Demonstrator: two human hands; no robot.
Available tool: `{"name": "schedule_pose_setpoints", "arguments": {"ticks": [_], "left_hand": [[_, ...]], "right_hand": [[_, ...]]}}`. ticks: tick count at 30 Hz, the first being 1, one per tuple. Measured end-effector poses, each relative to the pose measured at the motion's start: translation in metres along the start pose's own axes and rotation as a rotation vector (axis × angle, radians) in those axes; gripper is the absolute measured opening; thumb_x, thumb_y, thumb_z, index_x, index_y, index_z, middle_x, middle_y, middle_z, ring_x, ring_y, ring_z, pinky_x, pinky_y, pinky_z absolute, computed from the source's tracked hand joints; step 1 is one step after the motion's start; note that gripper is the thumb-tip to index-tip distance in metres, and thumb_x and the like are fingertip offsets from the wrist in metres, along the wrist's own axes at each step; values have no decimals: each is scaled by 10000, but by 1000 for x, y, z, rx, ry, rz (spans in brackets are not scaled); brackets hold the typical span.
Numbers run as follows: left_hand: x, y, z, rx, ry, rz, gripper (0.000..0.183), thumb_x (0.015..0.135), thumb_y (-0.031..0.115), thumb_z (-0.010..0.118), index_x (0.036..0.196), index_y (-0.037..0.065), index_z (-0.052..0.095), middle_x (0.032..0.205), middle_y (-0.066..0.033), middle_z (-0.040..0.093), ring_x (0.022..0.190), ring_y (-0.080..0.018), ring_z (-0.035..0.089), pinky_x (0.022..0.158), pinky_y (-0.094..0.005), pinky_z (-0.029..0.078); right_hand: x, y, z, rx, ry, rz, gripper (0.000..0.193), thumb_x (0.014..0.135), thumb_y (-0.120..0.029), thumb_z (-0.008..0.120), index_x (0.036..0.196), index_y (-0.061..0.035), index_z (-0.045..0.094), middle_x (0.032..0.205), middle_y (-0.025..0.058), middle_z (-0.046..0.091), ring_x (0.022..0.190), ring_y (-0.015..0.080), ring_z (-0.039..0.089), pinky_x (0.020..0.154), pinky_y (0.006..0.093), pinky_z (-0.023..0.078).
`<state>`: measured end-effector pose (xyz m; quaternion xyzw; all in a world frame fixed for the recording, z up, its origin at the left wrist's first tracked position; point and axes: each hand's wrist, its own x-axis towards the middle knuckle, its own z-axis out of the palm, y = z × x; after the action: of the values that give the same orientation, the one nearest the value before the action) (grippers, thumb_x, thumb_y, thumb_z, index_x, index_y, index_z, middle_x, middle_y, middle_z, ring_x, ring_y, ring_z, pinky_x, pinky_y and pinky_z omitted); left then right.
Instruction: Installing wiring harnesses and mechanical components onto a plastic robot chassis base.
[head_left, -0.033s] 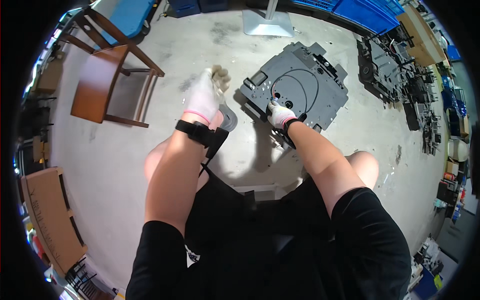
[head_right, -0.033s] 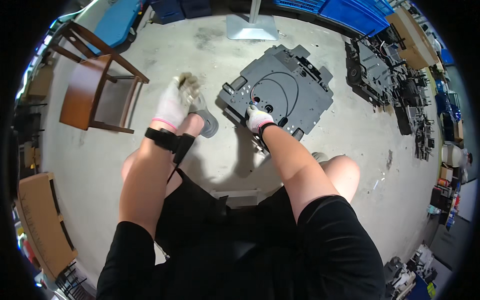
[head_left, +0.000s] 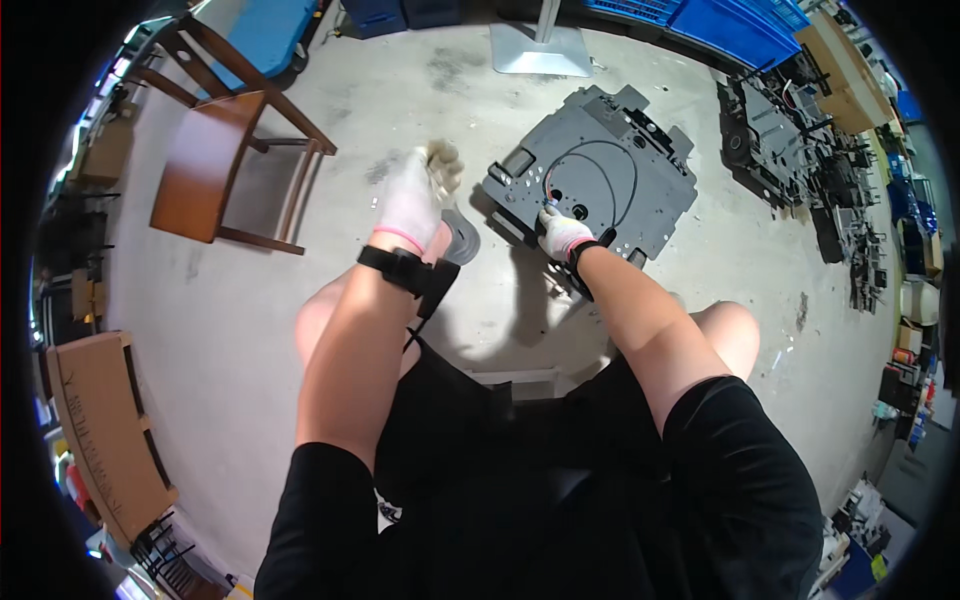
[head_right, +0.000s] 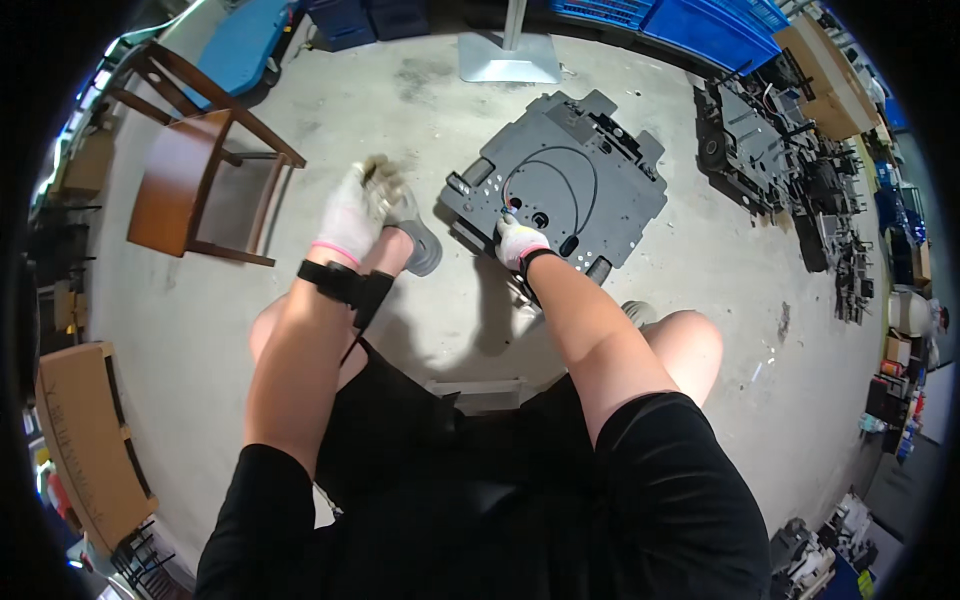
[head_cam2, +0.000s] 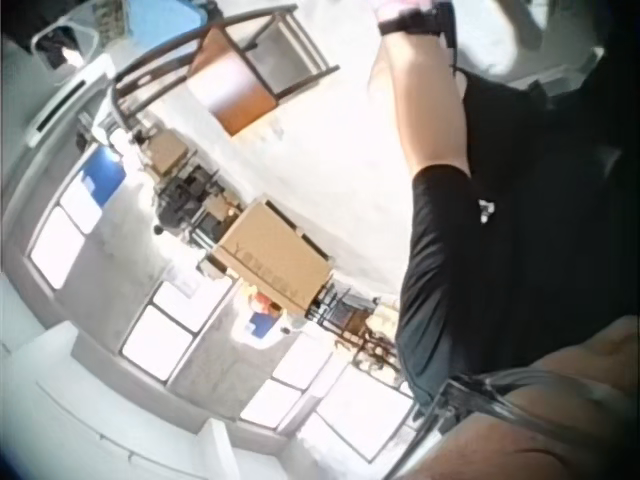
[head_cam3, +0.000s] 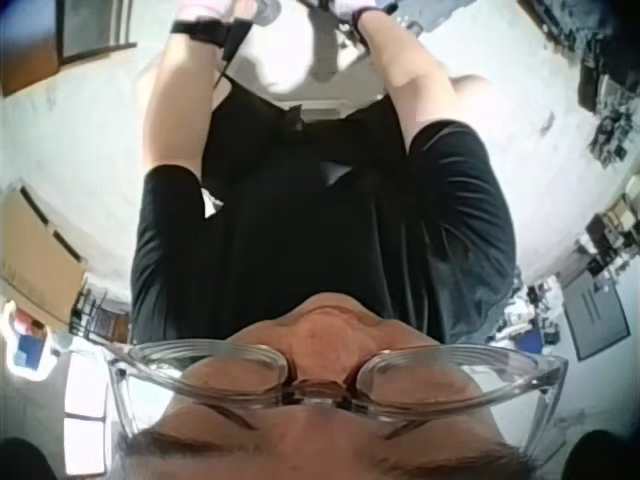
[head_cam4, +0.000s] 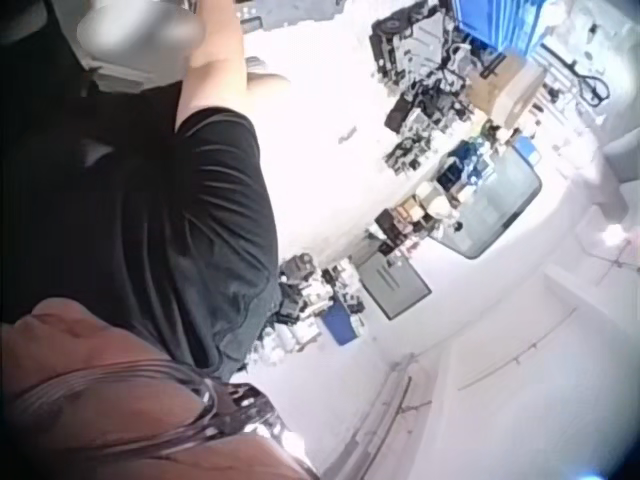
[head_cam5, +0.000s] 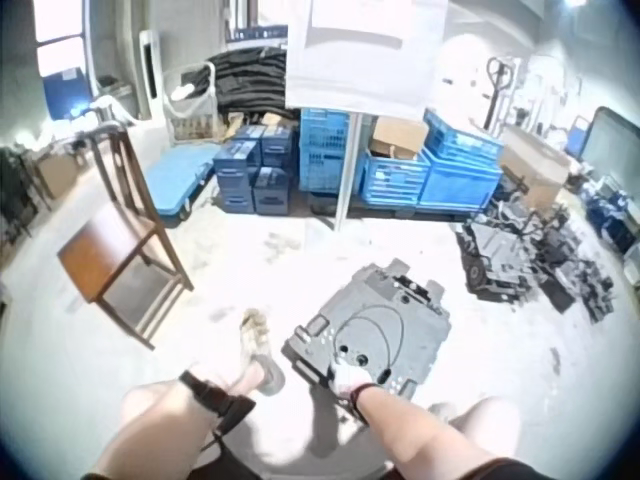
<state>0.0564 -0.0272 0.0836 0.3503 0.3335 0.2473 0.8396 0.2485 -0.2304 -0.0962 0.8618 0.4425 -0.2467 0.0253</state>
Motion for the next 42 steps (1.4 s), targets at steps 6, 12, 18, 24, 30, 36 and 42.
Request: {"name": "schedule_pose_setpoints", "arguments": {"ticks": [6,12,18,24,30,36,42], "left_hand": [[-28,11,23,3,40,-81,249,1061,281,537,1153,63,613,1074,-100,680,969,-261,682,815,-363,570],[39,-96,-23,1292,74,55,506,983,323,583,1342,-35,577,1100,-187,676,968,-296,654,849,-395,510],[36,-207,-93,973,29,-197,528,992,274,630,1412,-35,546,1345,-222,637,1254,-316,609,1072,-394,476],[17,-186,-56,806,4,-622,422,959,167,685,1330,-10,587,1207,-168,680,1104,-309,669,906,-454,581],[10,-145,-21,1131,244,-103,513,911,297,656,1288,-46,592,1193,-266,692,1049,-474,672,922,-483,537],[12,-166,-54,826,72,-693,521,981,391,625,1383,59,603,1306,-179,646,1079,-300,649,828,-461,570],[14,-196,-54,932,-11,-747,371,988,298,572,1221,24,665,1185,-160,676,1042,-291,661,805,-453,583]], "right_hand": [[-42,1,-28,35,-109,-105,600,954,-160,484,1544,-85,403,1642,128,370,1384,315,530,1119,413,463],[-59,23,-44,13,-178,-157,608,982,-184,482,1582,-217,383,1703,-4,256,1335,294,573,1114,396,479],[-88,18,-37,-1,-311,-139,528,1036,-258,449,1562,-253,407,1677,-30,319,1338,283,571,1115,412,475],[-86,51,-12,16,-221,-202,525,1029,-310,500,1542,-229,432,1395,71,634,1121,325,681,920,436,544],[-79,34,-36,33,-200,-333,379,996,-297,565,1306,-93,640,1351,131,628,1173,354,647,1015,444,521],[-92,-13,-54,432,-14,-56,426,903,-257,625,1234,6,570,1232,297,608,1220,451,582,1045,472,487],[-88,-31,-32,341,-74,-193,249,1021,-227,524,1164,-35,591,1015,259,723,996,455,683,878,531,537]]}}
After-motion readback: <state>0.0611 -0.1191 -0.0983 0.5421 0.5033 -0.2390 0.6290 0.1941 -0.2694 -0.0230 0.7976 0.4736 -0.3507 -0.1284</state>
